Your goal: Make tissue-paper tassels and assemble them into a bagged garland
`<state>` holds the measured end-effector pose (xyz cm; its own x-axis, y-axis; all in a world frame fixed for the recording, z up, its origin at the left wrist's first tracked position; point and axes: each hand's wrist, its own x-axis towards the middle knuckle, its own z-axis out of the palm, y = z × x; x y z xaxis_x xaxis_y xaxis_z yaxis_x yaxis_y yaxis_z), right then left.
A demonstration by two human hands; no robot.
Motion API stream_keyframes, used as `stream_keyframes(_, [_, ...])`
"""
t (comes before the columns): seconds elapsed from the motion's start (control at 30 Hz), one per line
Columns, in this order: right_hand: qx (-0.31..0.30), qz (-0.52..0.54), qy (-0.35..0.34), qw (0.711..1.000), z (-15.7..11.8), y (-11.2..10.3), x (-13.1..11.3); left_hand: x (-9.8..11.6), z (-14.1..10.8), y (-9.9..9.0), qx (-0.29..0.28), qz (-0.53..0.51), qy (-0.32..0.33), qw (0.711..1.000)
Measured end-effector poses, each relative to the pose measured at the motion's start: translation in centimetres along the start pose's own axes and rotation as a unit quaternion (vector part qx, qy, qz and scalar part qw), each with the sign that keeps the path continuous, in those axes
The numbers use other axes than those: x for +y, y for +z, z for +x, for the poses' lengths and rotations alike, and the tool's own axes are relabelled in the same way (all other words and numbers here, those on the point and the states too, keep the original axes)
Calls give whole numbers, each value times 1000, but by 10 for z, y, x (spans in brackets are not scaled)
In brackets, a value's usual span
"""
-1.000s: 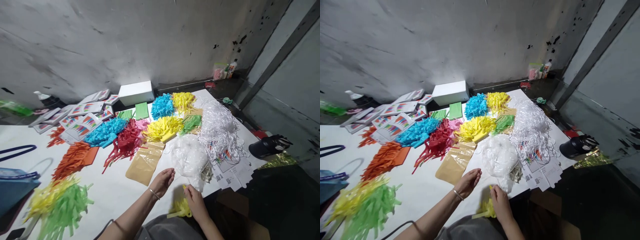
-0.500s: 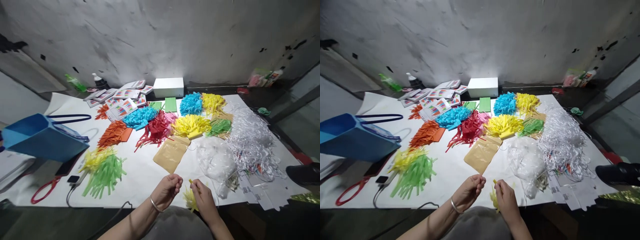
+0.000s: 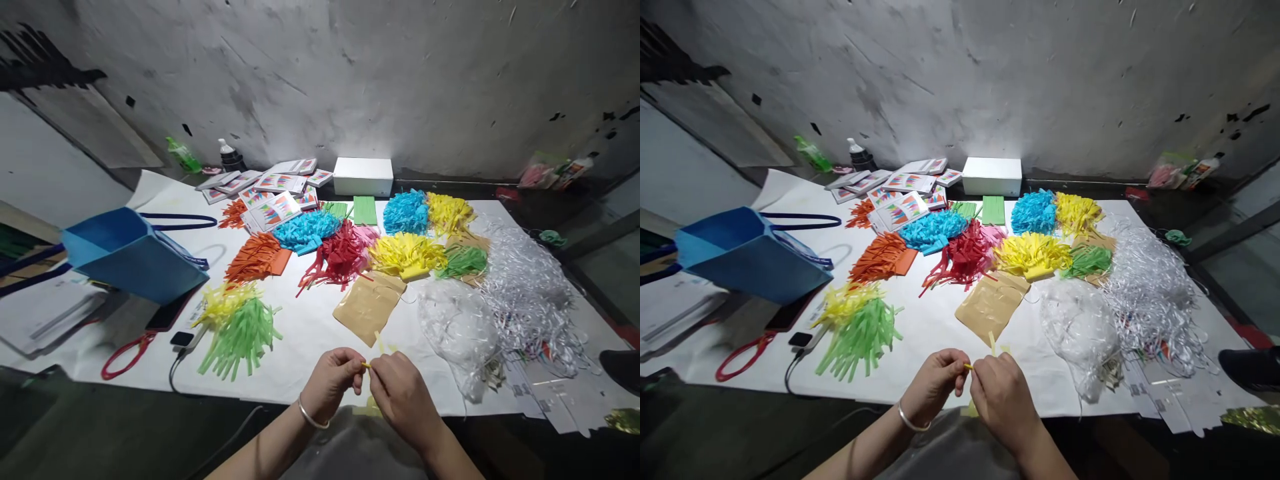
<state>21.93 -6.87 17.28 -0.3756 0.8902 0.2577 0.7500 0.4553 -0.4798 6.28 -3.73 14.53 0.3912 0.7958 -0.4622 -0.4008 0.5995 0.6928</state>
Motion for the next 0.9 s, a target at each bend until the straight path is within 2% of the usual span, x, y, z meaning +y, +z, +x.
stream_keyframes(0.17, [-46,-60,-61,995,7,-10,-4,13,-10,-4,-20,76,38,996])
stream_keyframes(0.3, [-57,-46,-56,996,8,-13,-5,19,-18,-4,-49,139,63,987])
stream_keyframes(0.5, [-33,44,-26,998,4,-9,-8,21,-23,-2,-57,254,148,954])
stream_keyframes(0.73, [-39,119,51,991,-4,-7,-3,14,-19,1,-35,189,81,978])
stream_keyframes(0.9, [-54,162,69,983,-12,1,6,15,-18,5,-35,242,81,966])
